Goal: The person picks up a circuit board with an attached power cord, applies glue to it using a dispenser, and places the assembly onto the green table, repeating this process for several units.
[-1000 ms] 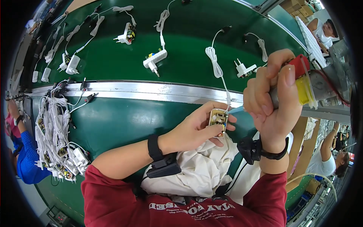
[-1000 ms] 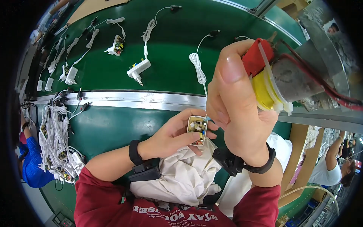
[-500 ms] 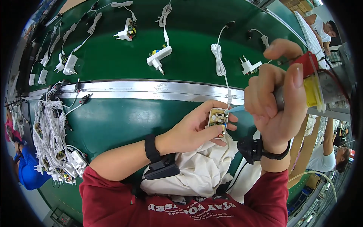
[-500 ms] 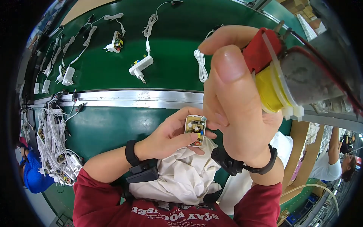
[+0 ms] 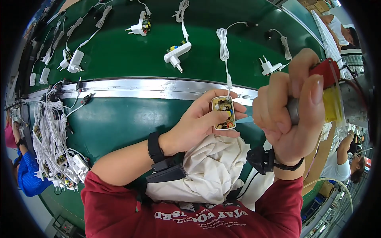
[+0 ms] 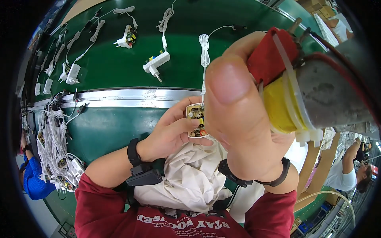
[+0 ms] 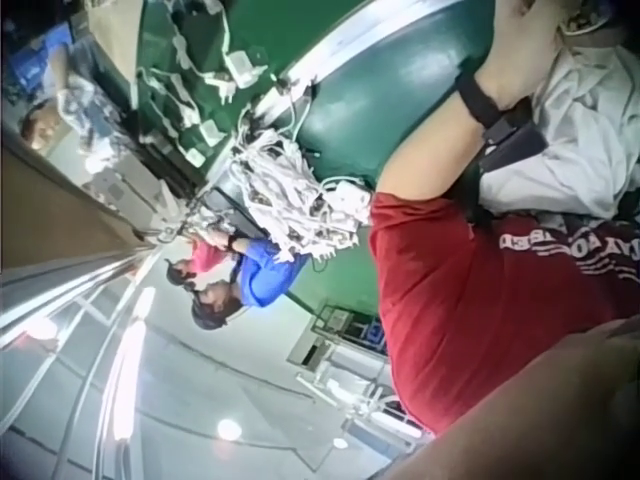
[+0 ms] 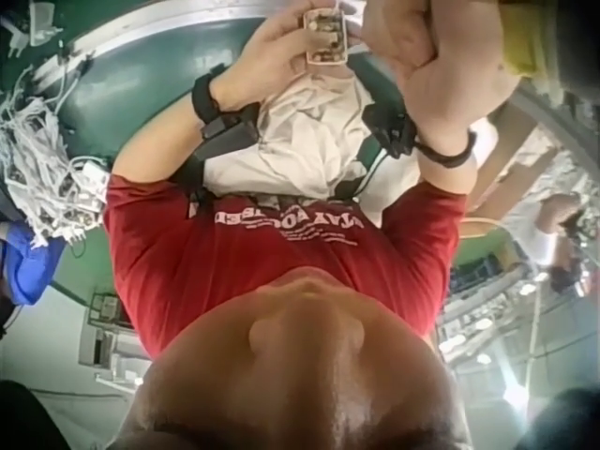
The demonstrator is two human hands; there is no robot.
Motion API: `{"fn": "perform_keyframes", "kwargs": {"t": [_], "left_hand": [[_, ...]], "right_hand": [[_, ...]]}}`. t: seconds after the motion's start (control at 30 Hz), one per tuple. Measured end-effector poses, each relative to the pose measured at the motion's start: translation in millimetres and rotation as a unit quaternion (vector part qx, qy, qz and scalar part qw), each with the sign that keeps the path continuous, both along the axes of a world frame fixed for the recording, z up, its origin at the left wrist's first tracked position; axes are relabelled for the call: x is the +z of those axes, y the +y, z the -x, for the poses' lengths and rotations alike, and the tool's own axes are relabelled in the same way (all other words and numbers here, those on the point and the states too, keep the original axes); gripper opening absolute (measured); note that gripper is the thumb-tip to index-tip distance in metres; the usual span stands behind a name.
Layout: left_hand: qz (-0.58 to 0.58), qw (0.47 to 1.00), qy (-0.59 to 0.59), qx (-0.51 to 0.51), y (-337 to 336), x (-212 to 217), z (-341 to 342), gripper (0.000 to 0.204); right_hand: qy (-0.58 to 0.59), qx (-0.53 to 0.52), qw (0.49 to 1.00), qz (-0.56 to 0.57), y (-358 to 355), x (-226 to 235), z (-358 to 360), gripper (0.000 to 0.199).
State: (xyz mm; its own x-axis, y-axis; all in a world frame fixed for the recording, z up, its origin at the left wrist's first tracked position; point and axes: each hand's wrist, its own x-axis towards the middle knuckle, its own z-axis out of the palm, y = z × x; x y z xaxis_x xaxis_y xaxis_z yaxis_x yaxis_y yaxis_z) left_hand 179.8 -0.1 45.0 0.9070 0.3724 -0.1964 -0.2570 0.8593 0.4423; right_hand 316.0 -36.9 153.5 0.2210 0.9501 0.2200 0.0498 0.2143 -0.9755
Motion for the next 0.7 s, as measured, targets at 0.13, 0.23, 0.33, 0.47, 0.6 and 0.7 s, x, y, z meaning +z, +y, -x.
{"fn": "perform_keyframes", "kwargs": {"t": [0.13, 0.23, 0.33, 0.47, 0.6, 0.7], "left_hand": [[-0.003, 1.000, 0.002, -0.001, 0.8, 0.9, 1.2, 0.037], [-0.009, 1.000, 0.003, -0.004, 0.7, 0.6, 1.2, 0.036], [0.010, 1.000, -0.010, -0.010, 2.0, 0.9, 0.4, 0.035], [0.057, 0.997, -0.054, -0.017, 1.6, 0.6, -0.5, 0.036], [0.066, 0.993, -0.093, -0.016, 0.2, -0.4, -1.2, 0.036], [0.068, 0.993, -0.099, -0.017, 0.2, -0.4, -1.5, 0.037]], "right_hand": [[-0.028, -0.003, 1.000, 0.011, 0.3, 2.9, 0.4, 0.032], [-0.057, -0.005, 0.998, 0.021, 1.1, 9.1, 1.2, 0.032], [-0.065, -0.005, 0.998, 0.026, 1.7, 11.0, 4.4, 0.033], [-0.057, -0.004, 0.998, 0.031, -3.1, 9.7, 4.9, 0.034], [-0.050, -0.003, 0.998, 0.036, -6.7, 8.4, 6.5, 0.036], [-0.044, -0.005, 0.998, 0.039, -4.9, 6.8, 7.5, 0.037]]}}
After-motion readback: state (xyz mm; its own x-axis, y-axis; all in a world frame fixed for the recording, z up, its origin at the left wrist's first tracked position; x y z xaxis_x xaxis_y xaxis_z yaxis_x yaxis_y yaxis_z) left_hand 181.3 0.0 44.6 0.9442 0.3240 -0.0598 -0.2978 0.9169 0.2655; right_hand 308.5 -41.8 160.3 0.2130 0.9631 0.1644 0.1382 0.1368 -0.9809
